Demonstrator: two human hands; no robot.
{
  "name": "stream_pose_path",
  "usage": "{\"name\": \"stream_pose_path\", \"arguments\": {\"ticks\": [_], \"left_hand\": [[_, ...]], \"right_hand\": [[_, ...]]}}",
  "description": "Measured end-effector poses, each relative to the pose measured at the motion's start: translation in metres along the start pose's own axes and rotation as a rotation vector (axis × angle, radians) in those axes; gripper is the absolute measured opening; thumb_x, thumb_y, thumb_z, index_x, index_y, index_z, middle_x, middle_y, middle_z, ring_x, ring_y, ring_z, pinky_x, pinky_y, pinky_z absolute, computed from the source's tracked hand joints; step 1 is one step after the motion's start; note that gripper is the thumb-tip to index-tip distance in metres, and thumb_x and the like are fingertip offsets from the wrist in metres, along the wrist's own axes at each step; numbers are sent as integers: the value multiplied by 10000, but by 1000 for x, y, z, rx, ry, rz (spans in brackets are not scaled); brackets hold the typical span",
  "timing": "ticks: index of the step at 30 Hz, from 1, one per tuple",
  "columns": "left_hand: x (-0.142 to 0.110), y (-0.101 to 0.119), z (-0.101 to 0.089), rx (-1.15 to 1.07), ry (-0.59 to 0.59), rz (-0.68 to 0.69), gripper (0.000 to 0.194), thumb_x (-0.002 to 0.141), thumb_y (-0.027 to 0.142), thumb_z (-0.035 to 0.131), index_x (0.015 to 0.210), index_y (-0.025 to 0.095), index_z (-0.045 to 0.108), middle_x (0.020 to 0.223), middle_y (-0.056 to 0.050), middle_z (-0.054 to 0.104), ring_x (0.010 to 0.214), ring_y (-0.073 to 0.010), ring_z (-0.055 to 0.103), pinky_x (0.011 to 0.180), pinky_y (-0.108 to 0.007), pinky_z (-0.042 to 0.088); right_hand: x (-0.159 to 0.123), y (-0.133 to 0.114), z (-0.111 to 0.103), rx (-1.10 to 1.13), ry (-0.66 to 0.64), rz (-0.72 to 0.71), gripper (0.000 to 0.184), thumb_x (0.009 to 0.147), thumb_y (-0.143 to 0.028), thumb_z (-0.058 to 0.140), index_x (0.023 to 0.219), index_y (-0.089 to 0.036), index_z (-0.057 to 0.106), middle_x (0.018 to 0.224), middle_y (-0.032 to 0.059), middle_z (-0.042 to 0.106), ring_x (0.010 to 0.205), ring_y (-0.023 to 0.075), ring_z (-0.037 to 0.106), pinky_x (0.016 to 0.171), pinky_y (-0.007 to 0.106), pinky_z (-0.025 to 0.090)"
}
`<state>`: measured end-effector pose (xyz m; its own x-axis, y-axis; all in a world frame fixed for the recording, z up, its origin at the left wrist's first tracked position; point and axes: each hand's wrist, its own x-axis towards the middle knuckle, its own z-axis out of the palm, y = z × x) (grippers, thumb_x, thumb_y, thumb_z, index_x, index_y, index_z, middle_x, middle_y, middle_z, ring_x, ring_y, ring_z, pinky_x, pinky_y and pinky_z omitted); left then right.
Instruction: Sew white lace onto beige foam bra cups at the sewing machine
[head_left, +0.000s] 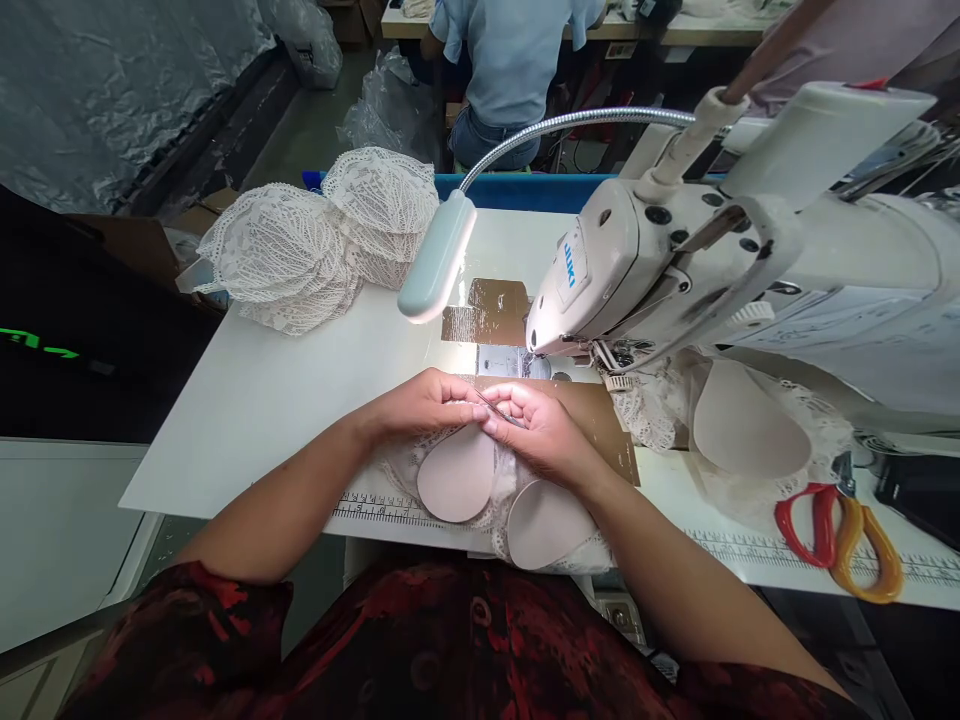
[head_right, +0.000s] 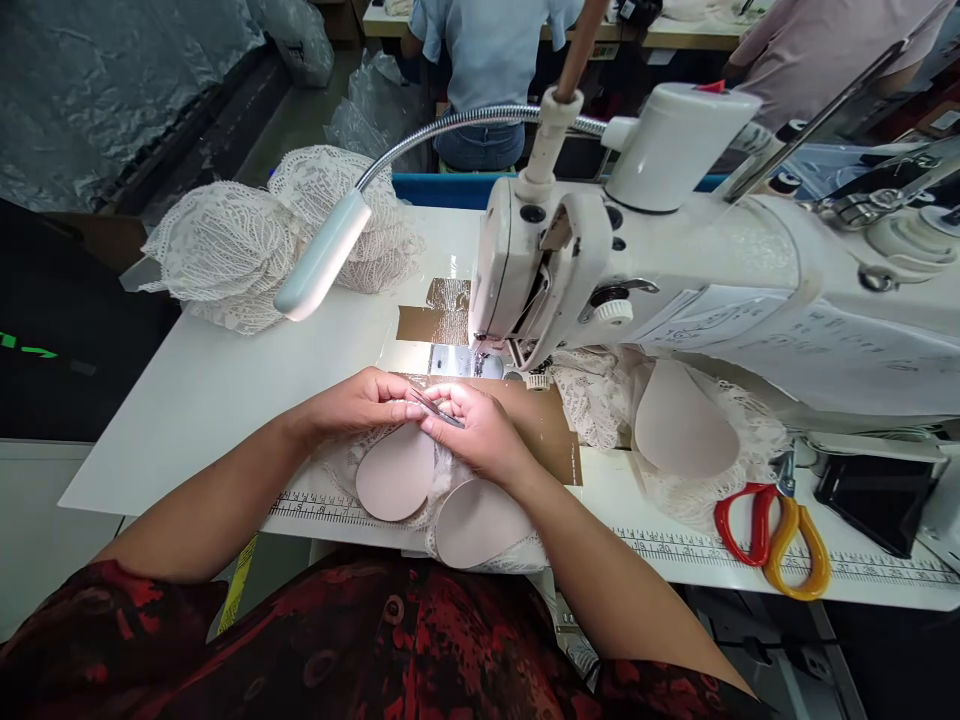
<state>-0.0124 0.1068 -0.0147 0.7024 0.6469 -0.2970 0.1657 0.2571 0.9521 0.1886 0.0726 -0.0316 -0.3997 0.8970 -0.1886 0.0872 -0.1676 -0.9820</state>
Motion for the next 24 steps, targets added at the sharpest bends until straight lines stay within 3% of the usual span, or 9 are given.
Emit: {"name": "stream_pose_path", "arguments": {"ticks": [5,12,18,21,24], "left_hand": [[-8,2,-18,17,-69,-11,312,789,309,679,1043,128,667,1002,-83,671,872,-160,617,765,-254,483],[-12,0,-32,99,81,-29,235,762,295,703,937,141,680,901,-46,672,780,-123,601,706,-223,471],[-11,-1,-31,138,125,-29,262,762,325,699,940,136,667,862,-42,655,747,-118,585,676,-223,462],[-7,-2,-24,147,151,9,340,727,329,730,1004,148,650,965,-52,652,820,-134,592,723,-231,471],[-4,-2,-15,163,105,18,338,720,343,731,980,142,651,955,-49,640,810,-139,587,693,-224,468]], "right_hand": [[-4,-9,-5,-9,44,74,224,783,-366,631,872,-162,611,746,6,619,641,133,550,582,260,431],[-7,-14,-6,-63,81,72,197,773,-358,612,778,-165,572,638,-36,489,577,101,422,533,237,330],[-7,-11,-7,-79,92,59,185,791,-357,589,803,-173,575,648,-33,488,585,109,424,538,242,336],[-6,-8,-8,-126,69,39,193,814,-371,561,792,-179,566,649,-28,491,582,113,434,535,245,344],[-6,-6,-10,-223,74,-26,217,846,-395,526,811,-186,574,686,-14,528,612,128,465,564,256,370]]}}
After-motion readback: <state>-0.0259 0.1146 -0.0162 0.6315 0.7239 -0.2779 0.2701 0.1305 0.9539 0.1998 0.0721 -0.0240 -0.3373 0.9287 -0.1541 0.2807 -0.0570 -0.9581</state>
